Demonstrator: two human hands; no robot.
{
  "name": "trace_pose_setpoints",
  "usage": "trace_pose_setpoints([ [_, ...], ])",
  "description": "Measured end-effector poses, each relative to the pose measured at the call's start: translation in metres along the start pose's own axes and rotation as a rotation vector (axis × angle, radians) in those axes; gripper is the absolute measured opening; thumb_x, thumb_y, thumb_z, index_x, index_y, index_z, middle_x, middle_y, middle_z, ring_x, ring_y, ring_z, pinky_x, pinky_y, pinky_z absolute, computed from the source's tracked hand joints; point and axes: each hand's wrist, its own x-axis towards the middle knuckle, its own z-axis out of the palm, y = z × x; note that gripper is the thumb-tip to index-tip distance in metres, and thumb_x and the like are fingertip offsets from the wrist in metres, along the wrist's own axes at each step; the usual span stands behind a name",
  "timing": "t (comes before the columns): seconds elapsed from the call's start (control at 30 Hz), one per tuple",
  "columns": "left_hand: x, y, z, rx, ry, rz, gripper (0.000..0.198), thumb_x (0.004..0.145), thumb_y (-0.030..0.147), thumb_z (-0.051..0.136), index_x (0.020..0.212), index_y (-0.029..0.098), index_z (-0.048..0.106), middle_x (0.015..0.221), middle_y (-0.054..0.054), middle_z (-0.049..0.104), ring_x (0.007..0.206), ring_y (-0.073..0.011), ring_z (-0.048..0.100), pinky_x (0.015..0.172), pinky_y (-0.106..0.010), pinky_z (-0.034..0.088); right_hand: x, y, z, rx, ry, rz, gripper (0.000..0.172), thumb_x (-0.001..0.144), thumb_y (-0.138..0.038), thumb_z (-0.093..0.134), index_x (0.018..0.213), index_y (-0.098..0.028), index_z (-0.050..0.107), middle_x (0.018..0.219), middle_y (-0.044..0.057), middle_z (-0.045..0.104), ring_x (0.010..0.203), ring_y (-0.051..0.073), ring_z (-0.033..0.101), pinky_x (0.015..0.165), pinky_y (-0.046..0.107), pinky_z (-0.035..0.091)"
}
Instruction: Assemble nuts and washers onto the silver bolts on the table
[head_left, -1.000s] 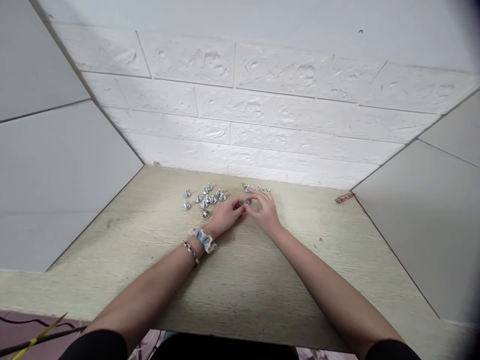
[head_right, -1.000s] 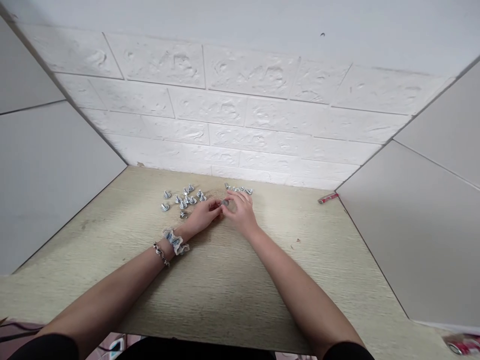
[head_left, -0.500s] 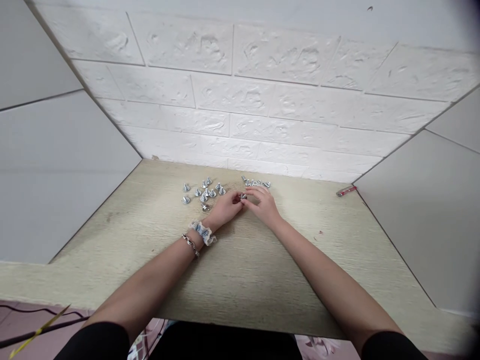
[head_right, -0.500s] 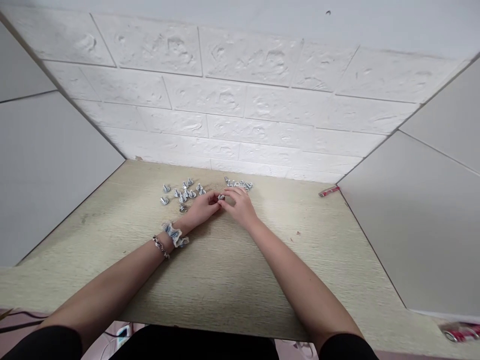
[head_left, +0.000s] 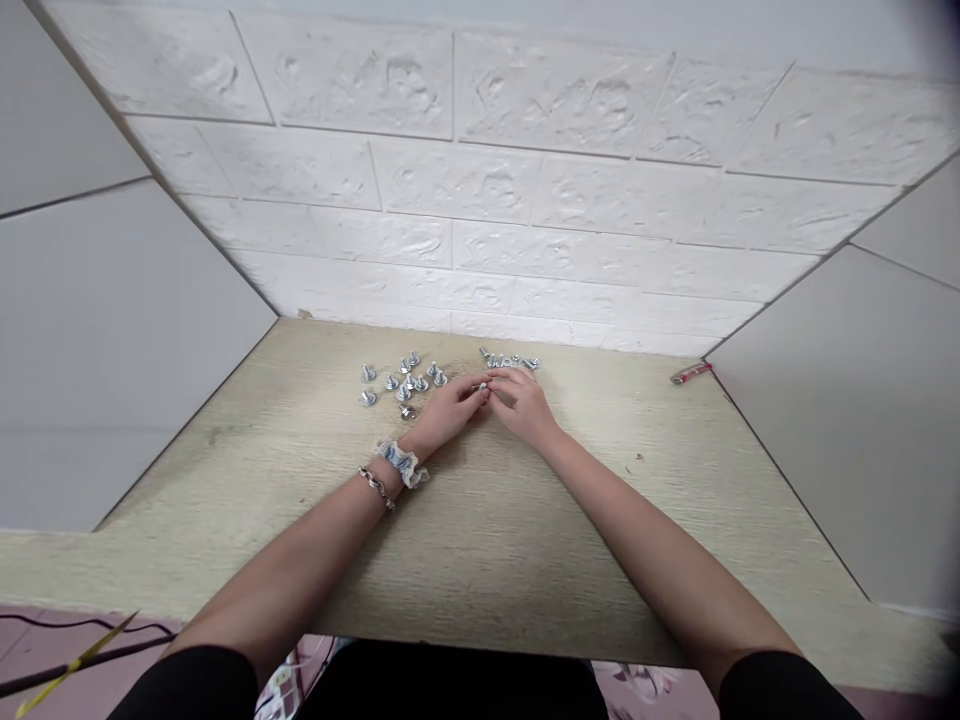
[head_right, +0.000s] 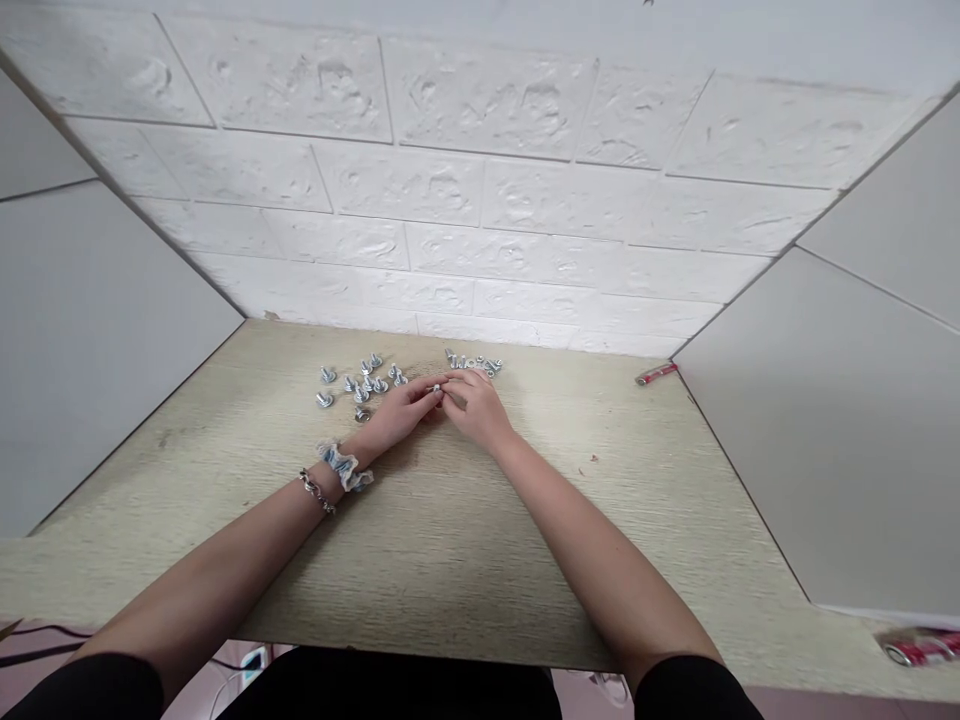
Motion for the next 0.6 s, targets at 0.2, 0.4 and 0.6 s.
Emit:
trace_pose_setpoints([
  [0.2,0.001,-0.002,0.000,0.021,0.015,-0.065,0.035,0.083,0.043,0.049,0.096,0.015,0.066,0.067,0.000,0.058,0.061,-0.0129,0.053,0.059,-0.024,0.042,0.001,0.012,-0.017,-0.224,0.102,0.182,0.025,0.082,-0.019,0.046,0.093,-0.023,0.068,0.114,0.006,0.063,0.112,0.023,0.051,0.109,0.050,0.021],
  [0.4,0.000,-0.004,0.000,0.070,-0.020,-0.092,0.036,0.080,0.044,0.052,0.096,0.015,0.066,0.063,0.001,0.058,0.061,-0.0132,0.052,0.057,-0.023,0.039,0.001,0.033,-0.023,-0.328,0.044,0.404,0.022,0.080,-0.032,0.053,0.090,-0.023,0.070,0.130,0.009,0.052,0.124,0.033,0.036,0.105,0.067,0.004],
  [0.6,-0.001,-0.006,0.000,0.078,-0.037,-0.058,0.036,0.080,0.044,0.050,0.095,0.016,0.066,0.064,0.001,0.058,0.062,-0.0136,0.052,0.058,-0.024,0.039,0.001,0.037,-0.017,-0.325,0.057,0.395,0.017,0.080,-0.030,0.054,0.087,-0.023,0.067,0.127,0.009,0.054,0.122,0.032,0.039,0.105,0.067,0.006],
])
